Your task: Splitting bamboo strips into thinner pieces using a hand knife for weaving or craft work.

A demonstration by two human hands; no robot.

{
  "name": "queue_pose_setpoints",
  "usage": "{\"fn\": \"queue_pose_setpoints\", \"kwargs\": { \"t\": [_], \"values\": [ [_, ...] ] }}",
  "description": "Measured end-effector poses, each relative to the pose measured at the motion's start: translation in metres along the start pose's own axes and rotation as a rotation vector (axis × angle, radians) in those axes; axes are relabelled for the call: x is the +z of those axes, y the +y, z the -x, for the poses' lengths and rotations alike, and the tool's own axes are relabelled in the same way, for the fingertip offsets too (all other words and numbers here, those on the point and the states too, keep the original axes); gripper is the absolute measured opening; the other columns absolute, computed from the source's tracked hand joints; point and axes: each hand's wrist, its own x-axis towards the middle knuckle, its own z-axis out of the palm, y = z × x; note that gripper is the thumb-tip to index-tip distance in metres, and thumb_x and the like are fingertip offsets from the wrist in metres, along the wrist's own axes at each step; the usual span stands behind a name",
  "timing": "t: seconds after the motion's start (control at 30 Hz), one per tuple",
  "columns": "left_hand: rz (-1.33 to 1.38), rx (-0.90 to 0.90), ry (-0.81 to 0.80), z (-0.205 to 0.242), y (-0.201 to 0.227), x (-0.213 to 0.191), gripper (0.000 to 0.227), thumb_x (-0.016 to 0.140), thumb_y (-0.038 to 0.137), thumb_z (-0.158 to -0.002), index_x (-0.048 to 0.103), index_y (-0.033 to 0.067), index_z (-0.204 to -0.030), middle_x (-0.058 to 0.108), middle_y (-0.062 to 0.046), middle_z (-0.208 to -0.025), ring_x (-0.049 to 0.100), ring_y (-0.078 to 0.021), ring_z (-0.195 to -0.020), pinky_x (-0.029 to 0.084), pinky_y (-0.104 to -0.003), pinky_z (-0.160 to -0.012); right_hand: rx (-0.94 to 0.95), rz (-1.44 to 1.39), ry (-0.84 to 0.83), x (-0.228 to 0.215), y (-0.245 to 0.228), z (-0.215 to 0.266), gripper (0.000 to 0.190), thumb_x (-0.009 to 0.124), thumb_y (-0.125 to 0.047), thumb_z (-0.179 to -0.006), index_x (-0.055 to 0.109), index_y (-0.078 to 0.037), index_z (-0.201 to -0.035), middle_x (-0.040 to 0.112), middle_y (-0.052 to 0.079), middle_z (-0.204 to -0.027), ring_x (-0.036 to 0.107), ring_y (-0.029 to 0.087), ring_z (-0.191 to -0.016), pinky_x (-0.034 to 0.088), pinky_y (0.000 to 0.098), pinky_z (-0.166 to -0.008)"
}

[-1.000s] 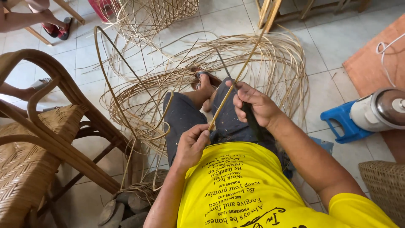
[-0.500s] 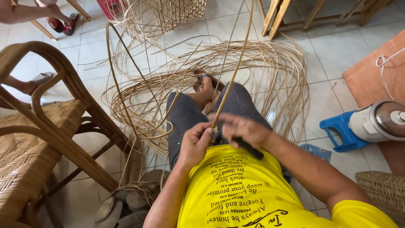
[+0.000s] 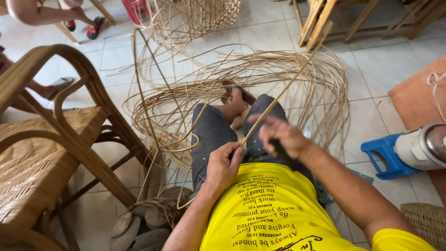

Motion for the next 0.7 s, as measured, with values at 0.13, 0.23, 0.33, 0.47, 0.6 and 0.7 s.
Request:
{"fn": "queue_pose_setpoints", "kwargs": {
  "t": [0.13,0.23,0.33,0.47,0.6,0.7],
  "values": [
    [0.071,-0.040,-0.019,0.001,0.019,-0.005,0.016,0.067,0.009,-0.096,0.081,0.0047,-0.103,0.069,-0.014,-0.068,0.062,-0.0191,-0.059,0.054,-0.033,-0.056,-0.119,0.013,0.057,0.009,-0.014,-0.004,0.053,0.057,-0.015,-0.099,0.047,-0.014,-0.151,0.056,0.006,-0.069,0.062,0.018,-0.046,0.053,0.0318,-0.036],
    [0.119,-0.020,-0.013,-0.002,-0.001,-0.001,0.015,0.068,0.010,-0.094,0.080,0.0045,-0.100,0.066,-0.012,-0.065,0.058,-0.0152,-0.062,0.051,-0.034,-0.056,0.071,0.137,-0.008,0.047,0.018,0.013,0.053,0.059,-0.010,-0.098,0.049,-0.005,-0.150,0.060,0.008,-0.066,0.059,0.018,-0.044,0.049,0.0281,-0.036],
    [0.158,-0.058,-0.025,0.006,-0.006,-0.002,0.016,0.067,0.010,-0.095,0.081,0.0068,-0.102,0.065,-0.006,-0.064,0.057,-0.0109,-0.064,0.052,-0.030,-0.057,-0.040,0.136,0.051,0.018,0.011,0.005,0.045,0.054,-0.008,-0.097,0.057,-0.002,-0.142,0.056,0.005,-0.062,0.058,0.016,-0.043,0.048,0.0269,-0.036],
    [0.175,-0.051,-0.003,0.005,0.000,-0.005,0.016,0.068,0.010,-0.095,0.082,0.0072,-0.103,0.067,-0.007,-0.063,0.056,-0.0105,-0.063,0.051,-0.029,-0.056,-0.184,0.114,0.155,-0.002,-0.026,-0.004,0.043,0.051,-0.028,-0.106,0.054,-0.011,-0.146,0.052,0.004,-0.066,0.057,0.014,-0.045,0.050,0.0290,-0.035],
    [0.186,-0.049,-0.003,-0.002,-0.004,0.003,0.016,0.069,0.009,-0.095,0.081,0.0045,-0.105,0.069,-0.010,-0.064,0.058,-0.0120,-0.062,0.053,-0.029,-0.057,-0.225,0.438,0.237,0.027,0.002,-0.006,0.043,0.077,-0.013,-0.090,0.066,-0.001,-0.129,0.056,0.002,-0.055,0.055,0.011,-0.039,0.046,0.0232,-0.036],
    [0.184,-0.040,0.002,-0.002,-0.006,0.004,0.015,0.070,0.009,-0.094,0.080,0.0033,-0.104,0.069,-0.009,-0.063,0.059,-0.0115,-0.061,0.052,-0.028,-0.056,-0.214,0.607,0.291,0.047,0.019,-0.004,0.023,0.081,-0.013,-0.089,0.075,-0.001,-0.107,0.058,0.003,-0.050,0.057,0.012,-0.037,0.045,0.0226,-0.036]
  ]
}}
